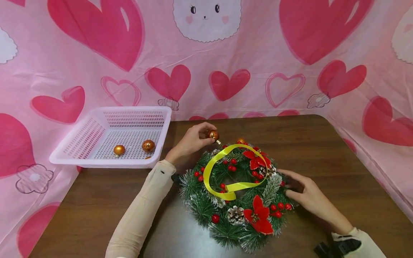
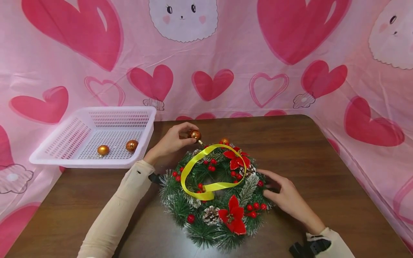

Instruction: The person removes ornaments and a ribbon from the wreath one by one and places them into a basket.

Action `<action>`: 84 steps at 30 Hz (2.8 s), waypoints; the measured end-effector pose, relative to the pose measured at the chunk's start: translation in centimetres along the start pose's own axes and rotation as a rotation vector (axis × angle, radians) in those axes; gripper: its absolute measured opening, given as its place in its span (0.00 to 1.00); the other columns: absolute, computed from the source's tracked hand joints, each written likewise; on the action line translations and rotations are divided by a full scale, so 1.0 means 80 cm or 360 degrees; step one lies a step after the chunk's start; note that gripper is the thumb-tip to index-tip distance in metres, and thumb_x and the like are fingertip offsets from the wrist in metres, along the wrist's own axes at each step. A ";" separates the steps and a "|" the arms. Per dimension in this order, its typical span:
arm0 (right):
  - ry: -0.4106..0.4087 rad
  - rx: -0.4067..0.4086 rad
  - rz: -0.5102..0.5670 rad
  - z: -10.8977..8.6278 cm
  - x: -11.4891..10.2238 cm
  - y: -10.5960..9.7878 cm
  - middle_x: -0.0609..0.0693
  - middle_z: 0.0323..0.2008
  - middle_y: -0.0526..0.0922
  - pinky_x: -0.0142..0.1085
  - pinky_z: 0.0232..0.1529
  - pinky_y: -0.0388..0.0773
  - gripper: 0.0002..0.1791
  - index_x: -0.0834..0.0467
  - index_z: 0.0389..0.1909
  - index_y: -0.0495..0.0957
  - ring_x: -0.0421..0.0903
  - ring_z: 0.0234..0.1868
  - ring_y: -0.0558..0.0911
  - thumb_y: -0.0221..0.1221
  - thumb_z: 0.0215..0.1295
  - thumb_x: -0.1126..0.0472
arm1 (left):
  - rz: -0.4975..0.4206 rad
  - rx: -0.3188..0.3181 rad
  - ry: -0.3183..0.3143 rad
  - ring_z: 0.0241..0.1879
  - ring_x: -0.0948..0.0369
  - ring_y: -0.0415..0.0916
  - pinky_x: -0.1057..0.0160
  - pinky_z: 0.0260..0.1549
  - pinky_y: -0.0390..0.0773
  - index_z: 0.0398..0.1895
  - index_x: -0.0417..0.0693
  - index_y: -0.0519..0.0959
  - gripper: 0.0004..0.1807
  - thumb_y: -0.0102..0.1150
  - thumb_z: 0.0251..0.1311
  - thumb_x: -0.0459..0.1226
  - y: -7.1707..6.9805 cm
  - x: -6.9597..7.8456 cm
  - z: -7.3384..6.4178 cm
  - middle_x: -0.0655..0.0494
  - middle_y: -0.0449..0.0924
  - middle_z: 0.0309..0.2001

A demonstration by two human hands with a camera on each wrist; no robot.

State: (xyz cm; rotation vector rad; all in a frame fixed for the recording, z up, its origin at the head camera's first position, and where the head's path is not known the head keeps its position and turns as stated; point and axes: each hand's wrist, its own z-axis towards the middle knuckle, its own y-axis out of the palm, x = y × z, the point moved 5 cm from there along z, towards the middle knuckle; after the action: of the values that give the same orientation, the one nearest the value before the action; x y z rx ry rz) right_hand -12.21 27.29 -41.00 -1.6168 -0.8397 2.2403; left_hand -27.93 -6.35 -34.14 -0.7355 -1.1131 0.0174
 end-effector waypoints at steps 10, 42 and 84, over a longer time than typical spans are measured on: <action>-0.0026 -0.0009 0.0039 0.000 -0.004 0.001 0.35 0.60 0.74 0.27 0.43 0.79 0.33 0.60 0.67 0.72 0.36 0.46 0.82 0.62 0.58 0.75 | 0.0003 -0.0025 0.0033 0.50 0.53 0.80 0.54 0.53 0.80 0.58 0.41 0.77 0.21 0.66 0.62 0.32 -0.001 0.001 0.003 0.50 0.79 0.51; 0.0001 -0.0011 -0.0025 0.001 -0.002 -0.001 0.31 0.59 0.74 0.28 0.43 0.80 0.33 0.58 0.67 0.72 0.37 0.45 0.83 0.62 0.58 0.75 | -0.0009 0.0078 0.0077 0.52 0.57 0.77 0.50 0.56 0.77 0.58 0.51 0.79 0.19 0.65 0.63 0.39 -0.031 0.015 -0.005 0.56 0.80 0.49; 0.0013 -0.0031 -0.0030 0.005 -0.004 -0.002 0.57 0.62 0.75 0.27 0.42 0.80 0.31 0.59 0.67 0.72 0.35 0.47 0.82 0.62 0.61 0.73 | 0.0128 0.0387 0.0033 0.48 0.47 0.81 0.49 0.50 0.80 0.57 0.32 0.75 0.21 0.64 0.62 0.28 -0.083 0.099 -0.081 0.38 0.80 0.52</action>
State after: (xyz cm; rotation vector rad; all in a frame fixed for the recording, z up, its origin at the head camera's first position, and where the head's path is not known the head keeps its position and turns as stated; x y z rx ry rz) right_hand -12.53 27.17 -40.57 -1.6186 -0.8734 2.2178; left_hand -21.20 -11.99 -25.65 -0.5607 -1.0397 0.2096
